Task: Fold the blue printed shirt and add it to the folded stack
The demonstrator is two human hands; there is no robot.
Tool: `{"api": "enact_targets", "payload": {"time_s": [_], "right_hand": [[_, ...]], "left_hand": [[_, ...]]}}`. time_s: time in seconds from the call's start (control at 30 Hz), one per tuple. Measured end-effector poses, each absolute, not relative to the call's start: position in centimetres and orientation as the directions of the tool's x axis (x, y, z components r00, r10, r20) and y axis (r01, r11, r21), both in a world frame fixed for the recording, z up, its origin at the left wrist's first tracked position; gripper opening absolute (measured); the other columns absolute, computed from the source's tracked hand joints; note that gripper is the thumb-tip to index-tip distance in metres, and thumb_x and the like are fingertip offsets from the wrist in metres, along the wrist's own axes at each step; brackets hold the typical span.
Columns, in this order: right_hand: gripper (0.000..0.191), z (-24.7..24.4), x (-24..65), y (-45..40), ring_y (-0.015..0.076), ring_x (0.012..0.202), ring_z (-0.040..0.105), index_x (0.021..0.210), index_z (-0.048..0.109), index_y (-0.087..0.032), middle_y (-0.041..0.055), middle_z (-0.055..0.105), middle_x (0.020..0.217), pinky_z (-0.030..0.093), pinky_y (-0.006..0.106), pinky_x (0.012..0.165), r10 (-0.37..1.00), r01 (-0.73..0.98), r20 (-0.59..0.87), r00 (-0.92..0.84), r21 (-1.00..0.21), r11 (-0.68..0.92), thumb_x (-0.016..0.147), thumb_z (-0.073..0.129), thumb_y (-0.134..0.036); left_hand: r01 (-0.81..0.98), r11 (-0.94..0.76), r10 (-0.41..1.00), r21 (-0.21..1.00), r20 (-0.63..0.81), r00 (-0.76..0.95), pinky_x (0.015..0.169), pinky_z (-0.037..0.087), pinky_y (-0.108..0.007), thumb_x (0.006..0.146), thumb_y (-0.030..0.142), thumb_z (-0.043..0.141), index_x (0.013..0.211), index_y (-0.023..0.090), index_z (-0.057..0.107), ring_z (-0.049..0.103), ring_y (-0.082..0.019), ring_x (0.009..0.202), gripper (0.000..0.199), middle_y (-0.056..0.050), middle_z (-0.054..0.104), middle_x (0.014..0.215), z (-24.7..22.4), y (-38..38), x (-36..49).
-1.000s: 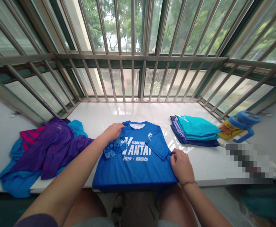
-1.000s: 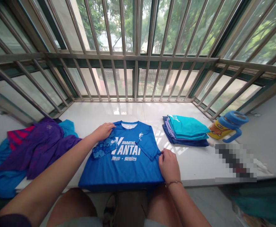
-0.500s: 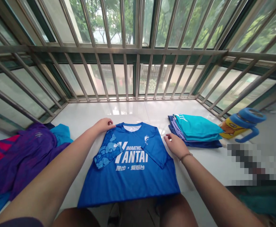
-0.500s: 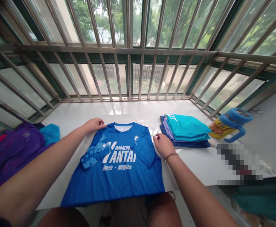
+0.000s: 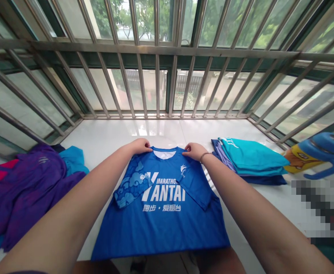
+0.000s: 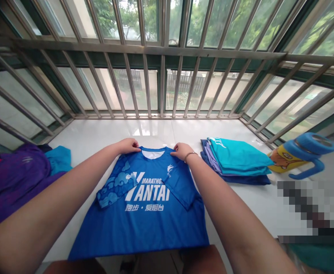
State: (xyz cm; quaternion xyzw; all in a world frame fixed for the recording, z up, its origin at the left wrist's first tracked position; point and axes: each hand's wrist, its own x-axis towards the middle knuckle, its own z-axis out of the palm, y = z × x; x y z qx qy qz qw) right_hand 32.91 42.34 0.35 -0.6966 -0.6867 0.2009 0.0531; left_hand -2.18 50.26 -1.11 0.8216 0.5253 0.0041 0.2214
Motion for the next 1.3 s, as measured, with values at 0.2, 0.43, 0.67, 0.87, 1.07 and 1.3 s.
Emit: {"api": "enact_targets", "payload": {"time_s": [0.2,0.43,0.67,0.87,1.07,1.3], "right_hand": [[0.011,0.4,32.4,43.6,0.0204,0.088,0.074,0.098,0.086,-0.02,0.0071,0.083,0.093,0.05,0.026,0.079,0.984,0.954,-0.178,-0.025,-0.297,-0.029,0.092,0.084,-0.029],[0.023,4.8,31.8,44.8,0.0251,0.108,0.07,0.119,0.079,-0.014,0.0139,0.079,0.116,0.049,0.034,0.097,0.994,0.955,0.091,0.065,-0.294,-0.036,0.105,0.065,-0.024],[0.018,7.8,34.5,35.7,0.0267,0.101,0.066,0.105,0.074,-0.02,0.0094,0.073,0.103,0.051,0.04,0.097,0.885,0.892,0.442,-0.144,-0.33,0.31,0.107,0.061,-0.032],[0.02,3.3,36.4,20.9,0.0235,0.094,0.067,0.108,0.076,-0.026,0.0071,0.075,0.102,0.051,0.037,0.087,0.765,0.718,0.161,-0.624,-0.267,0.643,0.11,0.056,-0.026],[0.025,2.9,36.8,18.5,0.0232,0.098,0.069,0.118,0.074,-0.024,0.0076,0.076,0.107,0.053,0.034,0.086,0.756,0.707,0.017,-0.654,-0.344,0.618,0.103,0.057,-0.014],[0.03,3.2,37.2,27.7,0.0326,0.121,0.069,0.127,0.075,-0.016,0.017,0.075,0.129,0.051,0.043,0.108,0.957,0.94,0.059,-0.286,-0.177,0.292,0.107,0.063,-0.036]], "left_hand": [[0.849,-0.394,0.866,0.353,-0.166,0.471,0.073,0.05,-0.029,0.087,0.054,0.073,0.093,0.023,0.076,0.073,-0.024,0.089,0.032,-0.004,0.082,0.093,-0.4,50.7,-2.2],[0.9,-0.351,0.935,0.258,0.04,0.354,0.085,0.051,-0.033,0.101,0.042,0.063,0.112,0.02,0.072,0.073,-0.029,0.102,0.026,-0.011,0.08,0.108,3.9,51.4,-0.9],[0.837,-0.525,0.843,0.152,0.233,0.486,0.104,0.049,-0.044,0.108,0.052,0.053,0.121,0.023,0.074,0.072,-0.033,0.106,0.038,-0.011,0.079,0.105,8.7,41.4,-4.0],[0.682,-0.68,0.67,0.27,-0.15,0.727,0.106,0.048,-0.043,0.102,0.036,0.065,0.109,0.037,0.078,0.074,-0.027,0.099,0.015,-0.003,0.08,0.098,4.3,25.3,-6.8],[0.734,-0.649,0.705,0.203,-0.202,0.679,0.089,0.052,-0.039,0.104,0.031,0.062,0.1,0.026,0.075,0.073,-0.028,0.097,0.014,-0.006,0.078,0.099,4.0,23.6,-6.4],[0.876,-0.449,0.879,0.174,-0.091,0.469,0.097,0.053,-0.042,0.097,0.044,0.071,0.122,0.021,0.075,0.071,-0.034,0.115,0.035,-0.014,0.078,0.123,1.9,34.4,-7.2]]}}
